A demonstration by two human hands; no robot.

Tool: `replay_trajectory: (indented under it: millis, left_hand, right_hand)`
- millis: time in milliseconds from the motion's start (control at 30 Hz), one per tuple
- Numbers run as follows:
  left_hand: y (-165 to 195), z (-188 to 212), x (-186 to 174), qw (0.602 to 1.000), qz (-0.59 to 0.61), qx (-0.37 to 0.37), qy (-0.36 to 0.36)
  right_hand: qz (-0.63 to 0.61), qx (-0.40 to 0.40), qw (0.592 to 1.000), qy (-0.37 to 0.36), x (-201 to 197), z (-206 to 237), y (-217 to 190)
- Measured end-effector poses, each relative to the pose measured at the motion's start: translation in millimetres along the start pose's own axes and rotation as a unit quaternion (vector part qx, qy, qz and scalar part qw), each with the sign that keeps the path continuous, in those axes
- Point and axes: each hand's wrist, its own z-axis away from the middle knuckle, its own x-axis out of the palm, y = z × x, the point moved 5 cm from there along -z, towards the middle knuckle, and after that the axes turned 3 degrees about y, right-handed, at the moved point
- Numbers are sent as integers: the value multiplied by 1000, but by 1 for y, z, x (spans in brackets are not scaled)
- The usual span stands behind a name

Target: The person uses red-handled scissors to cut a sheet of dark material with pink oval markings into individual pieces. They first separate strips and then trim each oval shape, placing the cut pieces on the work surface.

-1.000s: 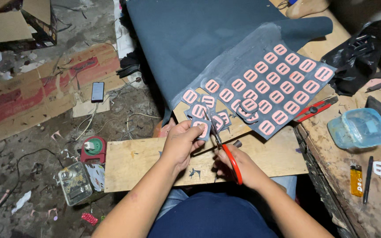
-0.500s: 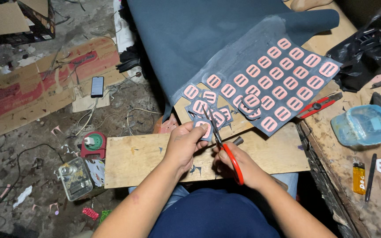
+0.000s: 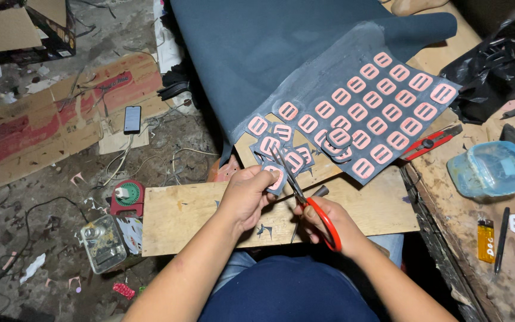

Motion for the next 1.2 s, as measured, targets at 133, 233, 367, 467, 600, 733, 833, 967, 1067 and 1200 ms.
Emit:
replay_trajectory:
  millis: [133, 233, 367, 467, 600, 733, 833, 967, 1067, 1200]
  left_hand:
    - [7, 0, -1, 998, -54, 1, -12]
    - [11, 3, 2, 998, -52, 13, -20]
    - [11, 7, 2, 999, -34, 10, 19]
    - [11, 7, 0, 999, -9, 9, 38]
    - [12, 8, 2, 999, -40, 28, 18]
    - [10, 11, 7, 996, -73, 46, -12]
    - [10, 10, 7, 996, -78, 42, -23]
    - [9, 9, 6, 995, -93, 29, -35]
    - [8, 9, 6, 995, -92, 24, -35]
    - [5, 9, 6, 996, -79, 11, -32]
  right_hand:
    - [34, 4, 999, 23, -9, 4, 0]
    - [53, 19, 997, 44, -12, 7, 2]
    - [19, 23, 999, 43, -9, 8, 6]
    - [18, 31, 997, 67, -8, 8, 8]
    - [17, -2, 999, 50, -4, 4, 4]
    - [89, -37, 995, 9, -3, 5, -7]
    - [136, -29, 990, 15, -3, 6, -10]
    - [179, -43, 983, 23, -6, 4, -14]
    - [182, -42, 982, 27, -7, 3, -12]
    - [105, -9, 994, 20, -10, 3, -7]
